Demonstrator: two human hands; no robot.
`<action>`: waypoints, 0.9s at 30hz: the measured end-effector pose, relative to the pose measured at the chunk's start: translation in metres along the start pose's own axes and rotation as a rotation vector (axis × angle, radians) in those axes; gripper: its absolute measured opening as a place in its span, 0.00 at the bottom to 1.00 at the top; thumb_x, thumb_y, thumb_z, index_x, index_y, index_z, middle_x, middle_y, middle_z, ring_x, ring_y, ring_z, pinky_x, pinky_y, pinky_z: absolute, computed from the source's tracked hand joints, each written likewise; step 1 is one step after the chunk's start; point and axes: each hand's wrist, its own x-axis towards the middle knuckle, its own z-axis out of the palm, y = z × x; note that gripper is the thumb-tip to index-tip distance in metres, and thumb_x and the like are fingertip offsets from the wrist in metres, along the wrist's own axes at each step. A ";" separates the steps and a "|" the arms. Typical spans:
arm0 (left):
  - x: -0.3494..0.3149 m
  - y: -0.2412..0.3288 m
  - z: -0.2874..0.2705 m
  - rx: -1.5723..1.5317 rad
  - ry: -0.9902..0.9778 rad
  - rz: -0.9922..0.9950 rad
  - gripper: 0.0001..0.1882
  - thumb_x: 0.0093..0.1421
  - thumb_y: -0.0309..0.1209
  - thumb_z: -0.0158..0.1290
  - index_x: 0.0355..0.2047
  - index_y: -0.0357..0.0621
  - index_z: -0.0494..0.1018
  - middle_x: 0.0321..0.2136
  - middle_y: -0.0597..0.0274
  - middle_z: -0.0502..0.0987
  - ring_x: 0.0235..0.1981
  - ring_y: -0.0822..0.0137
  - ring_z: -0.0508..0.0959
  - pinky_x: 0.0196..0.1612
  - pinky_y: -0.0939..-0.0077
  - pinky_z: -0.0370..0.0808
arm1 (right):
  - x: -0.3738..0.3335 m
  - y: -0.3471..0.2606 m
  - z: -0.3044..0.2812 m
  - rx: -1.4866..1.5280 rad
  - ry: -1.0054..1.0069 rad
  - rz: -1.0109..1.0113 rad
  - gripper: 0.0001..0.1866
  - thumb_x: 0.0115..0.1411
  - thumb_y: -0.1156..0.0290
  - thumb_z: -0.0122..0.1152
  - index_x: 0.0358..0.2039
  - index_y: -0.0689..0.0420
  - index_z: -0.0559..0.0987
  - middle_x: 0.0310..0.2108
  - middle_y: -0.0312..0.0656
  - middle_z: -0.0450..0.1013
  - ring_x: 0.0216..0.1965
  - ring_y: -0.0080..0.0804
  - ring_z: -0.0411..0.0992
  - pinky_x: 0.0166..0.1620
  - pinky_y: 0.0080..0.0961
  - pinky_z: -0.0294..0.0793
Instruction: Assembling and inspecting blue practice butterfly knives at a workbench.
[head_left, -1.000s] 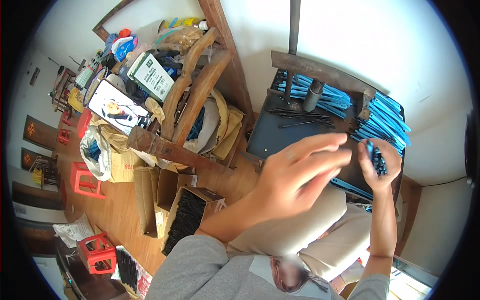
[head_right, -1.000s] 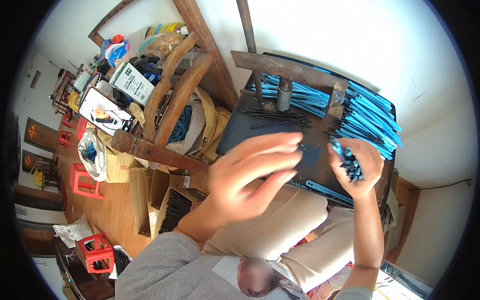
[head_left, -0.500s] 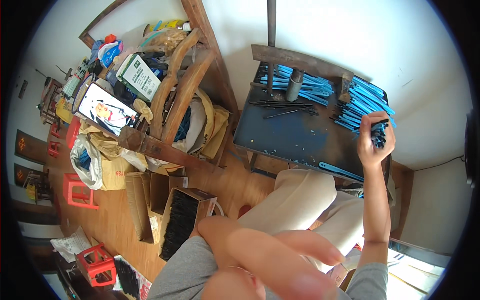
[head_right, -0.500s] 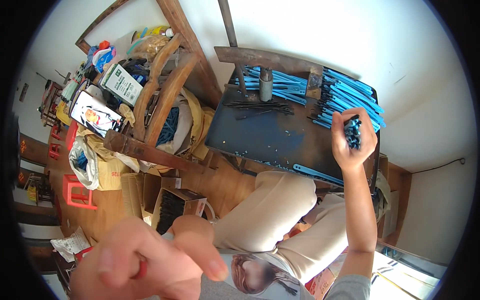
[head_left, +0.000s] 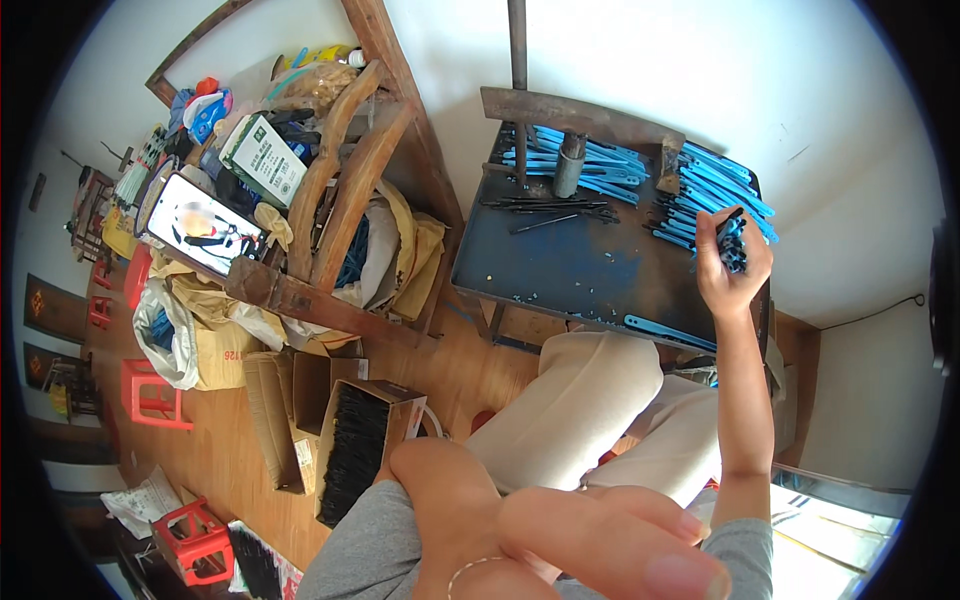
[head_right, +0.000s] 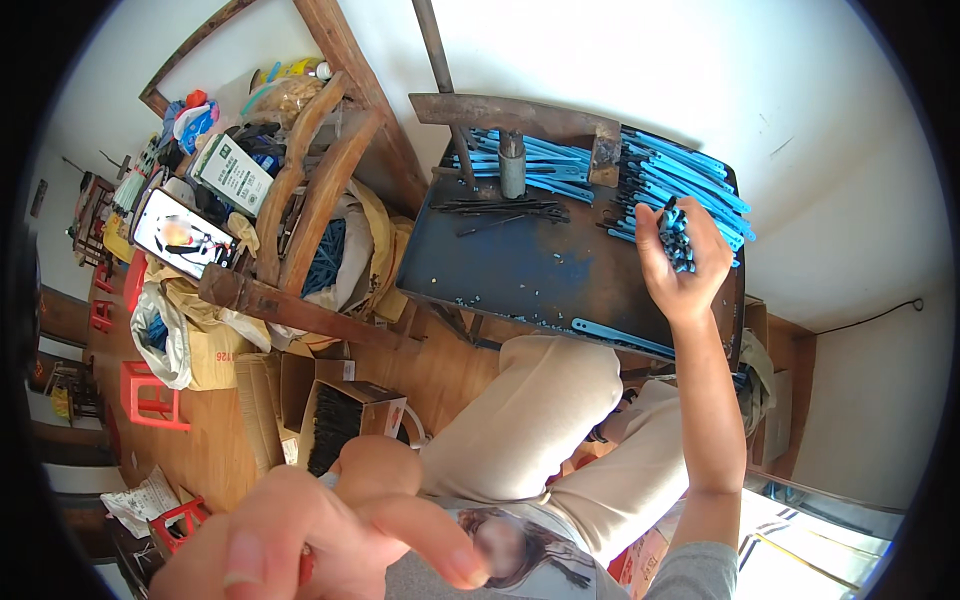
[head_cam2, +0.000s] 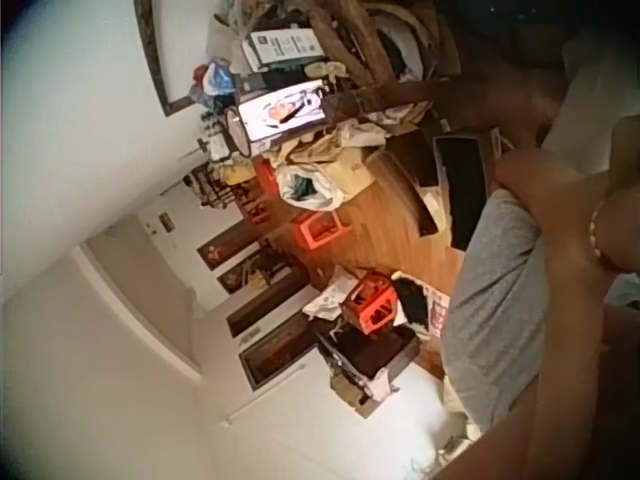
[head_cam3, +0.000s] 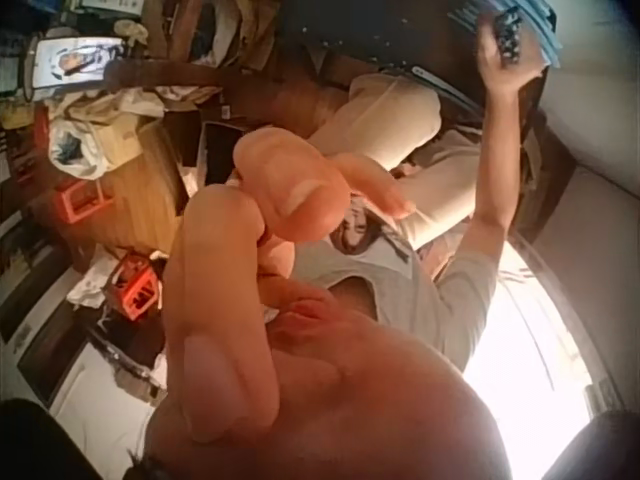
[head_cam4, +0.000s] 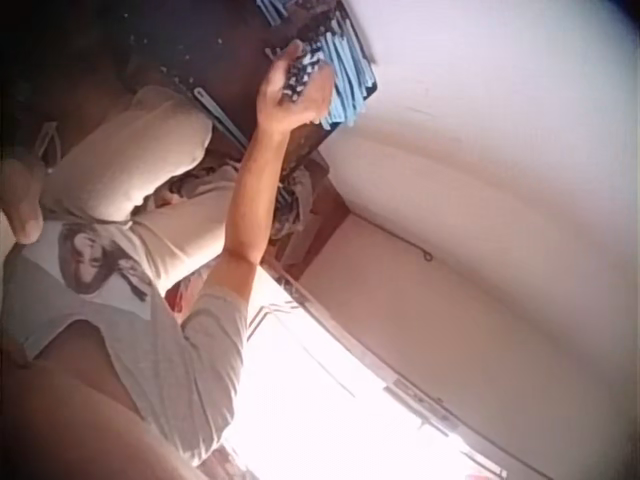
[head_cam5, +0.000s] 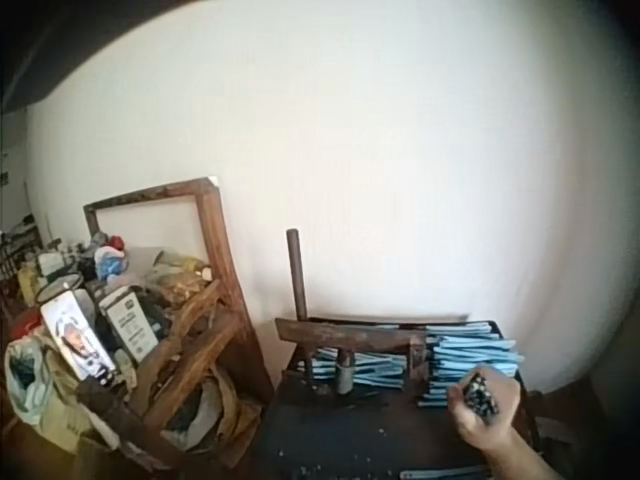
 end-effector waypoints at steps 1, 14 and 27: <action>-0.009 0.000 -0.007 0.012 -0.023 0.014 0.11 0.53 0.22 0.52 0.38 0.38 0.70 0.47 0.51 0.68 0.39 0.52 0.70 0.38 0.49 0.72 | 0.004 -0.008 -0.003 0.008 0.005 -0.022 0.09 0.54 0.82 0.63 0.21 0.62 0.72 0.17 0.35 0.67 0.17 0.19 0.60 0.22 0.17 0.58; 0.086 -0.026 -0.059 -0.230 -0.955 0.387 0.32 0.41 0.07 0.56 0.47 0.47 0.74 0.59 0.62 0.58 0.47 0.40 0.69 0.43 0.40 0.71 | 0.005 -0.006 -0.001 -0.046 0.015 -0.020 0.09 0.53 0.80 0.64 0.21 0.61 0.72 0.15 0.33 0.65 0.16 0.17 0.59 0.22 0.17 0.58; 0.109 -0.035 -0.076 -0.355 -1.095 0.829 0.31 0.46 0.11 0.57 0.43 0.68 0.77 0.50 0.72 0.67 0.54 0.76 0.64 0.46 0.50 0.70 | 0.009 -0.004 -0.001 -0.088 0.087 -0.014 0.10 0.50 0.79 0.67 0.23 0.63 0.72 0.15 0.40 0.65 0.17 0.19 0.59 0.21 0.19 0.63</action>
